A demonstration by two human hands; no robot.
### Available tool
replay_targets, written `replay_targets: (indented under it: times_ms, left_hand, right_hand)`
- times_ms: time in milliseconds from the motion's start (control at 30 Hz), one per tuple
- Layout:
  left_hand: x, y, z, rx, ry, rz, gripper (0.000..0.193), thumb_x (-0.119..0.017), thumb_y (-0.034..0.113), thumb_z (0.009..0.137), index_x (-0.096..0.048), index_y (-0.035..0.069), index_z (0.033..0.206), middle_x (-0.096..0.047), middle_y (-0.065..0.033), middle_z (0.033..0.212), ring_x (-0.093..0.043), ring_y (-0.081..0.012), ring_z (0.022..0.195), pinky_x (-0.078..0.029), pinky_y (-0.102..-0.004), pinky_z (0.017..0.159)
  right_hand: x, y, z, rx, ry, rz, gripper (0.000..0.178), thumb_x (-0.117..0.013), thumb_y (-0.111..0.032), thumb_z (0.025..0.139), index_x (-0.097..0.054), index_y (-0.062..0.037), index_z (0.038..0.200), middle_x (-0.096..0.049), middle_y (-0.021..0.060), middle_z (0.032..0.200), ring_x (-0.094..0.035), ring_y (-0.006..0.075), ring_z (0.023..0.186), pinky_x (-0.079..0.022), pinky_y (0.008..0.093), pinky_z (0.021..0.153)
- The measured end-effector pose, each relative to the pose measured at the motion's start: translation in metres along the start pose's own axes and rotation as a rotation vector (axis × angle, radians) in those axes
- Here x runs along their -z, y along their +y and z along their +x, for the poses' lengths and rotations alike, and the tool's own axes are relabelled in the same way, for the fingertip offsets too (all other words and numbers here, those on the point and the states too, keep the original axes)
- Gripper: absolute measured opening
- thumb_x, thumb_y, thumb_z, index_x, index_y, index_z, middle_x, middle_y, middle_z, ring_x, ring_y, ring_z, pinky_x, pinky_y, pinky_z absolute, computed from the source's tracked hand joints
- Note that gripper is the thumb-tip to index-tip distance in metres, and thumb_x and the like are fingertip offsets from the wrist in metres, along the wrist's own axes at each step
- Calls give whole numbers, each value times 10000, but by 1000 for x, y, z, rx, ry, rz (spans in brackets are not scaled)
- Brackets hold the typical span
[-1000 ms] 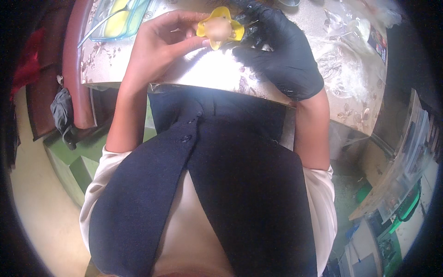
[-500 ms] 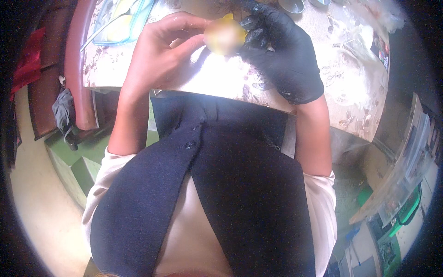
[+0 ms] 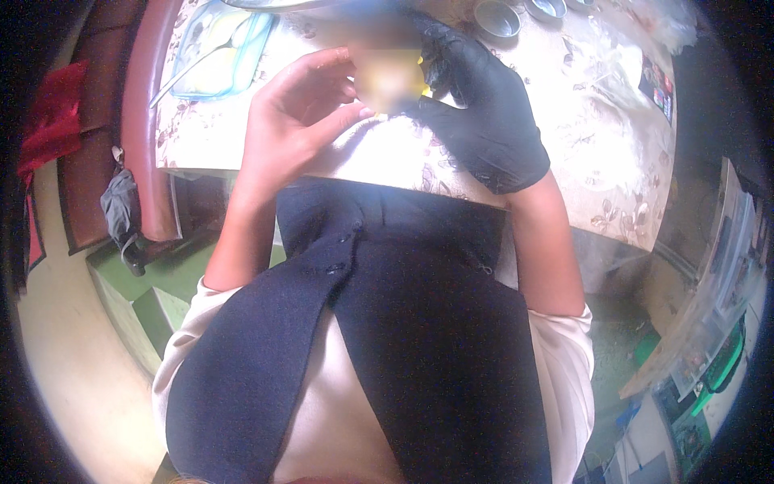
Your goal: The person scoops a brown filling from a metal bowl with a spoon and places it onto small yellow circular wrappers. They fold the wrappers over the filling to form small sealed parcels and set them aside on the table.
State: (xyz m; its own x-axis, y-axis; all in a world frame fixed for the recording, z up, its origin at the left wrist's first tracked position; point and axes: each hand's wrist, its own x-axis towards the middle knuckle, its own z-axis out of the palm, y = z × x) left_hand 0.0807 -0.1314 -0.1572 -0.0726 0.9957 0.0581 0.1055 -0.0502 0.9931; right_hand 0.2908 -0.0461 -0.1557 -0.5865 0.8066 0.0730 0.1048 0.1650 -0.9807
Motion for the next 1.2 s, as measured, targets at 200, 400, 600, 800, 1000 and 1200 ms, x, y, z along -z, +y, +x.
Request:
replay_targets:
  times_ms: [200, 400, 600, 800, 1000, 1200]
  left_hand:
    - [-6, 0, 1, -14, 74, 135, 499, -830, 51, 858, -663, 19, 1327, -752, -80, 1124, -705, -131, 1012, -569, -294, 930]
    - [-5, 2, 1, -41, 81, 226, 473, -823, 61, 866, -670, 19, 1311, -756, -86, 1151, -714, -134, 1006, -571, -297, 921]
    - [5, 4, 4, 5, 32, 136, 465, -803, 64, 883, -660, 28, 1324, -757, -86, 1169, -717, -147, 1035, -569, -305, 924]
    - [4, 5, 10, -25, 11, 209, 449, -795, 76, 889, -666, 30, 1317, -777, -89, 1108, -721, -153, 1048, -564, -305, 929]
    - [-1, 8, 10, -100, 42, 317, 432, -808, 71, 868, -690, 29, 1281, -782, -88, 1068, -729, -149, 988, -560, -304, 910]
    - [-2, 18, 0, -93, 43, 405, 477, -824, 76, 846, -686, 46, 1302, -755, -104, 1174, -726, -166, 978, -554, -313, 913]
  right_hand:
    - [-3, -4, -2, 0, -3, -148, 698, -795, 37, 840, -524, -3, 1482, -617, 114, 1441, -621, 194, 1246, -488, 343, 1099]
    - [5, -9, -6, -35, -21, -97, 672, -756, 79, 859, -516, 16, 1484, -621, 116, 1428, -623, 168, 1195, -497, 320, 1063]
    - [14, -7, -7, -74, 9, -128, 634, -717, 78, 874, -541, -22, 1475, -665, 94, 1330, -628, 128, 1036, -520, 292, 940]
    - [6, 6, -2, 45, 77, -125, 586, -761, -5, 872, -607, -70, 1433, -757, 73, 1164, -671, 115, 922, -553, 285, 848]
    - [4, -3, -4, 24, 54, -208, 576, -758, 54, 867, -626, -57, 1417, -749, 72, 1194, -683, 121, 1040, -547, 291, 931]
    - [6, -8, -6, 69, 79, -299, 522, -728, 23, 892, -655, -96, 1394, -780, 75, 1095, -697, 107, 966, -553, 284, 883]
